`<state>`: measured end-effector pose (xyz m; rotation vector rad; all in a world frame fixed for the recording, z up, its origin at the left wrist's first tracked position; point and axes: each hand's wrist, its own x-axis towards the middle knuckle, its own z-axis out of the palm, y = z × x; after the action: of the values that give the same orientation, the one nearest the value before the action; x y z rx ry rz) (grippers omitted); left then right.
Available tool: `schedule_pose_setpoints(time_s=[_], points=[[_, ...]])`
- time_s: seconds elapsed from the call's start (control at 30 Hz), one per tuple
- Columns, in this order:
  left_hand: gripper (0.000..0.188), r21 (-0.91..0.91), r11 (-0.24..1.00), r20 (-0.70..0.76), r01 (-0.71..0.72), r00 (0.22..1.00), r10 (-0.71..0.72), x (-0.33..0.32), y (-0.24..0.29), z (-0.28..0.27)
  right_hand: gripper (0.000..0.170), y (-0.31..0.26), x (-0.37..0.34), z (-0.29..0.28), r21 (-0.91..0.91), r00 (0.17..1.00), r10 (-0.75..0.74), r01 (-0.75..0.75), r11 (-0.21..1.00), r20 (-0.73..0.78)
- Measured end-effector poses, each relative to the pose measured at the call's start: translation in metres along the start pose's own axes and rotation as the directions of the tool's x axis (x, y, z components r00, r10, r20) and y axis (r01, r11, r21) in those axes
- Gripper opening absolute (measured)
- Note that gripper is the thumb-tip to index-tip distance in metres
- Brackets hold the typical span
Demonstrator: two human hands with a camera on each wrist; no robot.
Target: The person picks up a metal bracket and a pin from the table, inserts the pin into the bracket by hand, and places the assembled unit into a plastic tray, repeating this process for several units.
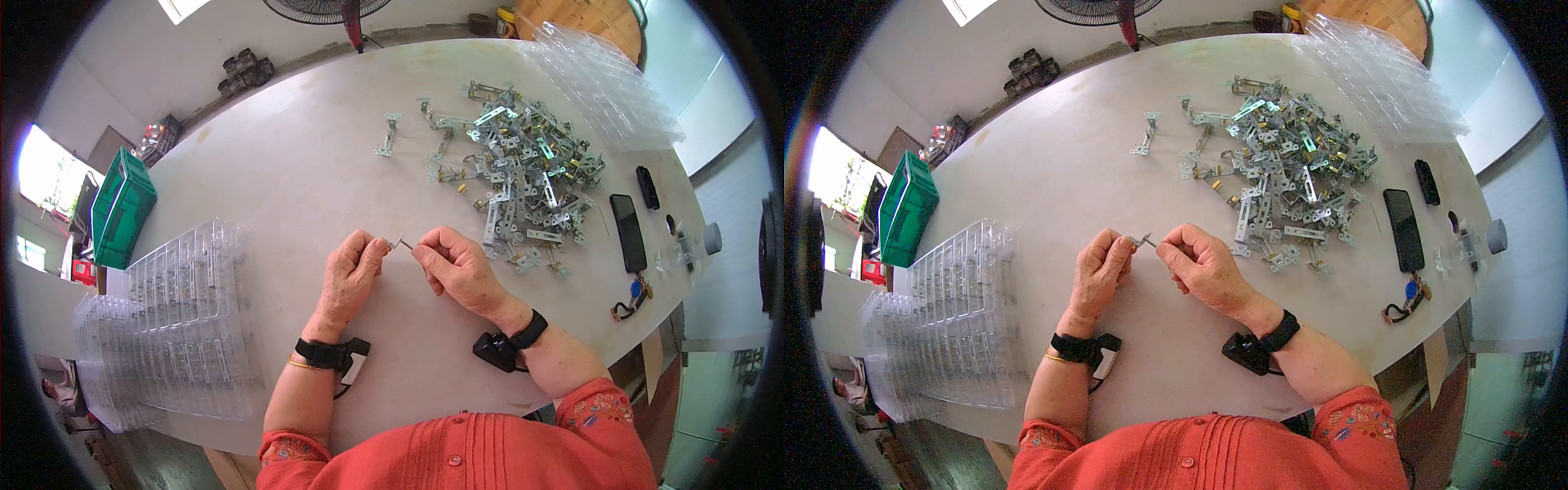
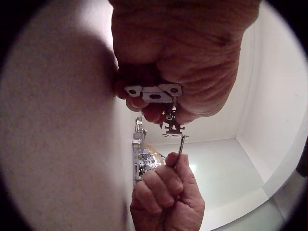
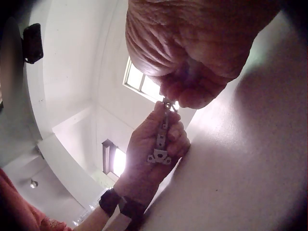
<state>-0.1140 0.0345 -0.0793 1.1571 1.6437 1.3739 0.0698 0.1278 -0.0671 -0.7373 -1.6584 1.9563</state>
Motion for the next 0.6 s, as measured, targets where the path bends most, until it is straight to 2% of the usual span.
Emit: schedule_pose_setpoints(time_s=[0.17, 0.27, 0.5, 0.6], points=[[0.031, 0.0, 0.999, -0.005, 0.038, 0.999, -0.038, 0.0002, -0.0019, -0.0003, 0.014, 0.0, 0.0002, 0.0004, 0.008, 1.0, 0.008, -0.008, 1.0, -0.001], [0.029, 0.04, 0.999, -0.002, -0.028, 1.0, 0.028, 0.0007, -0.0032, -0.0001, 0.015, -0.0014, 0.0, 0.0007, -0.002, 1.0, 0.015, -0.015, 1.0, -0.004], [0.031, -0.074, 0.995, 0.015, 0.074, 0.997, -0.073, -0.0015, 0.0056, -0.0001, 0.017, -0.0031, -0.0004, -0.0006, 0.002, 0.999, 0.028, -0.028, 1.0, -0.022], [0.031, -0.102, 0.988, 0.026, 0.112, 0.994, -0.11, -0.0002, 0.0048, -0.0006, 0.017, -0.0031, -0.0017, -0.0008, 0.074, 1.0, 0.016, -0.015, 0.997, -0.011]])
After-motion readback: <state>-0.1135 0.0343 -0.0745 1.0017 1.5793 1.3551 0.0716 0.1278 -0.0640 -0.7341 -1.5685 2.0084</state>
